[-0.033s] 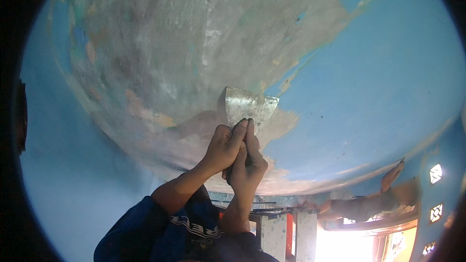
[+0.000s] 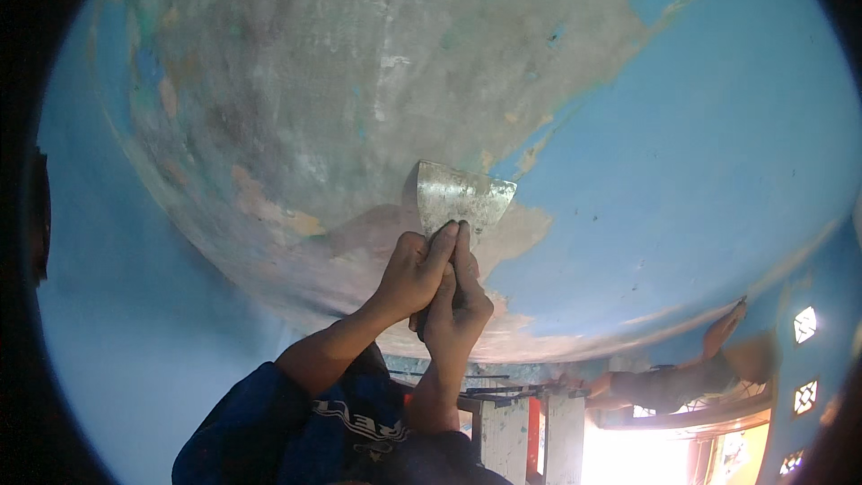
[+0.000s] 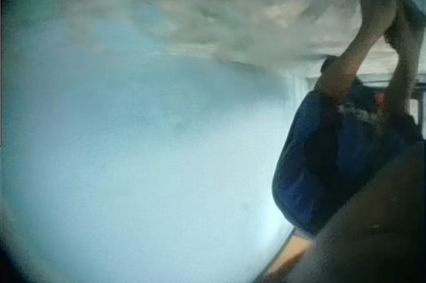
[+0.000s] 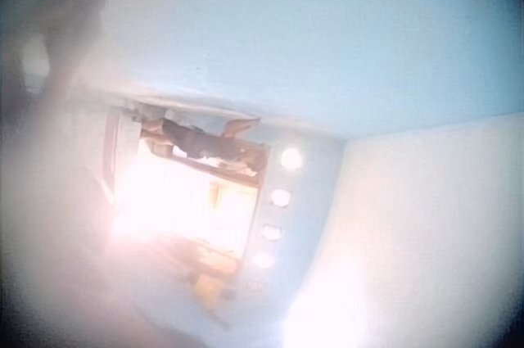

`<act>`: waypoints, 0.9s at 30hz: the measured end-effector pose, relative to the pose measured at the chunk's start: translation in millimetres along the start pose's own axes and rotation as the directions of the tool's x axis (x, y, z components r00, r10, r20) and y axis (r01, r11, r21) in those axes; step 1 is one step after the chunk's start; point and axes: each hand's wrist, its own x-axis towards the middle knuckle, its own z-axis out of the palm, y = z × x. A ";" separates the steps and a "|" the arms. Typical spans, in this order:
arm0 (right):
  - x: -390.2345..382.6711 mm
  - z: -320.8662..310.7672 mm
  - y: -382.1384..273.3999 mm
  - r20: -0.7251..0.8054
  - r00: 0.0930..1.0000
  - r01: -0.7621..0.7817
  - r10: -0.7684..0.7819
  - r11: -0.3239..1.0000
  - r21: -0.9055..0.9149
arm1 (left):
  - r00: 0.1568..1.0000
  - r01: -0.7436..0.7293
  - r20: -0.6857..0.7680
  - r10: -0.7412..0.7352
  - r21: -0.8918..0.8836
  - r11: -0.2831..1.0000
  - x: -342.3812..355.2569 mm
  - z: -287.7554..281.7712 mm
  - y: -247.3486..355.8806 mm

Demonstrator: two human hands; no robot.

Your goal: The person uses a scraper to remove old paint from a light blue wall. They repeatedly scrape the surface, clearing patches of paint and revealing the underlying wall. Another person is visible in the background also working on the wall.

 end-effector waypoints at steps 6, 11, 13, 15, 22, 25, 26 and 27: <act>2.9 0.4 -6.5 0.009 0.997 -0.075 0.075 0.997 0.035 | 0.997 -0.061 -0.053 0.062 0.018 0.998 1.4 3.1 2.1; 1.7 -0.3 3.7 -0.042 0.998 -0.042 0.040 0.999 -0.033 | 0.999 0.032 0.034 -0.036 0.113 0.993 -3.1 -3.9 11.0; 3.9 1.5 -6.1 0.008 0.999 -0.043 0.043 0.999 -0.001 | 0.999 0.030 0.032 -0.032 0.054 0.998 1.8 -4.5 6.9; 7.0 1.3 -7.8 0.020 1.000 -0.005 0.006 1.000 -0.018 | 1.000 -0.022 -0.006 0.022 0.009 1.000 6.6 -0.2 0.4; 11.1 1.2 -7.4 0.006 1.000 0.000 0.000 1.000 0.003 | 0.999 0.000 0.033 -0.002 0.076 0.997 7.7 -3.9 12.9; 12.6 -4.7 -4.3 -0.012 1.000 0.010 -0.010 1.000 0.002 | 0.998 0.038 0.053 -0.041 0.059 0.998 6.1 0.8 18.4; 11.0 -3.4 -4.8 -0.020 1.000 0.003 -0.003 1.000 0.009 | 0.998 0.043 0.049 -0.047 0.079 0.996 4.5 -1.0 21.8; 8.7 -3.2 -5.1 -0.005 1.000 -0.021 0.021 1.000 0.016 | 1.000 0.006 0.006 -0.006 0.054 0.999 3.7 0.3 16.0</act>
